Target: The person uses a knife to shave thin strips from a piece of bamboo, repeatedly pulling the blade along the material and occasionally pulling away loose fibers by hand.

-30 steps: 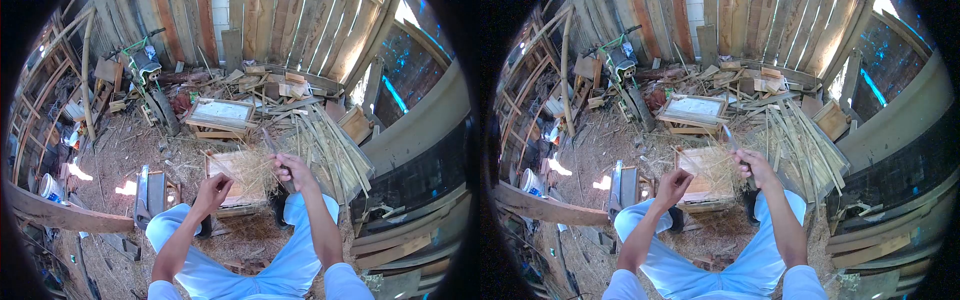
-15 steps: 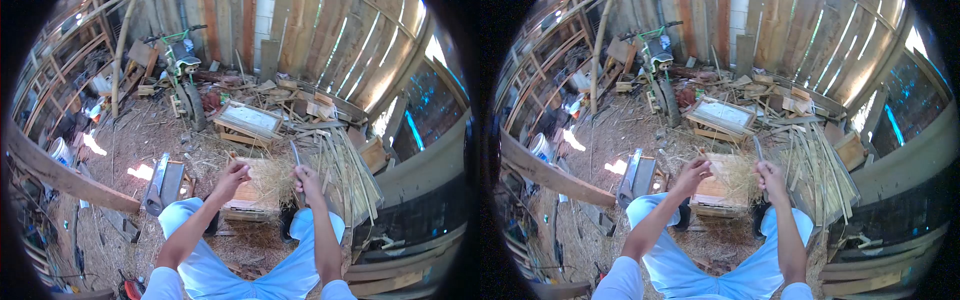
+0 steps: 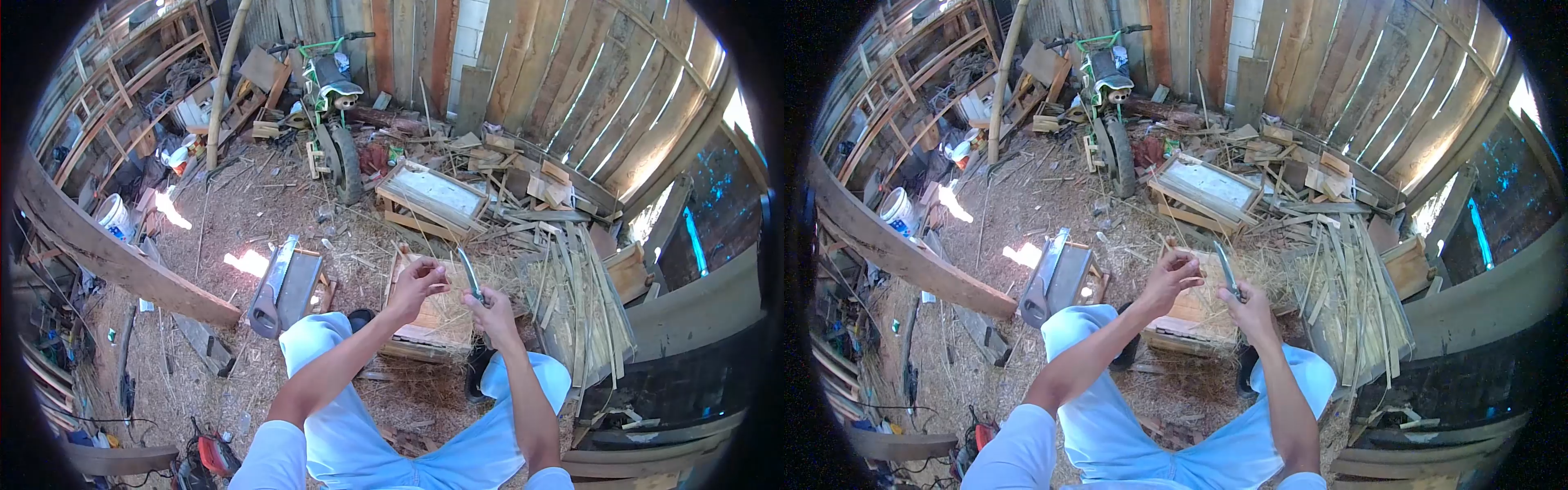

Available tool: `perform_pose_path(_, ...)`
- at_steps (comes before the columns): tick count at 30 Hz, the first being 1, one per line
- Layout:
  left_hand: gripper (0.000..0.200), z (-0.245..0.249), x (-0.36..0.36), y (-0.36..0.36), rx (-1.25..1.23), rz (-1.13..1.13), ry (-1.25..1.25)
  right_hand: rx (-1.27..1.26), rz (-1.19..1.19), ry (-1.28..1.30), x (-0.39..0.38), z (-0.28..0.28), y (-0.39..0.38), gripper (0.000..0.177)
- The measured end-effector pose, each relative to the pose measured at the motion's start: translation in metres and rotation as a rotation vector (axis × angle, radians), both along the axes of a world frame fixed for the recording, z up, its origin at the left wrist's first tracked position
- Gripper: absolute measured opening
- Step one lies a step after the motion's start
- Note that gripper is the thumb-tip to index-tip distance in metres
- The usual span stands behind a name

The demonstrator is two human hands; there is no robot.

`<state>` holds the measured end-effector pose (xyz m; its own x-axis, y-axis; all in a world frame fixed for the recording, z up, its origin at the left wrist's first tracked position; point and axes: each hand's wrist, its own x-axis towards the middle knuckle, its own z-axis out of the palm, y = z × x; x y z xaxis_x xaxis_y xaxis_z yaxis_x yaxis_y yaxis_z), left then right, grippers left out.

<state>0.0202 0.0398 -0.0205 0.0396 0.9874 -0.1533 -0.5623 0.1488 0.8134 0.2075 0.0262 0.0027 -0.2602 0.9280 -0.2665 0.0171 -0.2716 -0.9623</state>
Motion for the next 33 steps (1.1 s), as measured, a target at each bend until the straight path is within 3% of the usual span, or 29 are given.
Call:
perform_pose_path(4,0.016,-0.003,0.002,-0.001,0.01,0.016,0.013,0.048,0.026,-0.104,-0.001,-0.009,0.0,0.021)
perform_pose_path(7,0.016,-0.003,0.001,0.0,0.016,0.047,0.019,-0.062,0.04,-0.011,-0.001,-0.004,0.001,0.019)
perform_pose_path(14,0.013,-0.002,-0.003,-0.001,0.033,0.04,-0.007,-0.06,0.016,-0.011,0.006,-0.006,0.003,0.019)
perform_pose_path(16,0.012,0.001,-0.012,0.006,0.02,0.067,-0.006,0.099,0.071,-0.283,0.016,-0.008,0.008,0.021)
perform_pose_path(22,0.012,0.016,-0.061,0.019,0.154,0.35,0.006,0.201,-0.026,-0.375,0.045,-0.01,0.015,0.022)
perform_pose_path(30,0.015,0.023,-0.084,0.015,0.223,0.444,0.04,0.105,-0.121,-0.176,0.067,0.008,0.014,0.02)
perform_pose_path(33,0.01,0.018,-0.078,0.015,0.312,0.411,0.391,0.075,-0.274,-0.098,0.069,0.013,0.018,0.022)
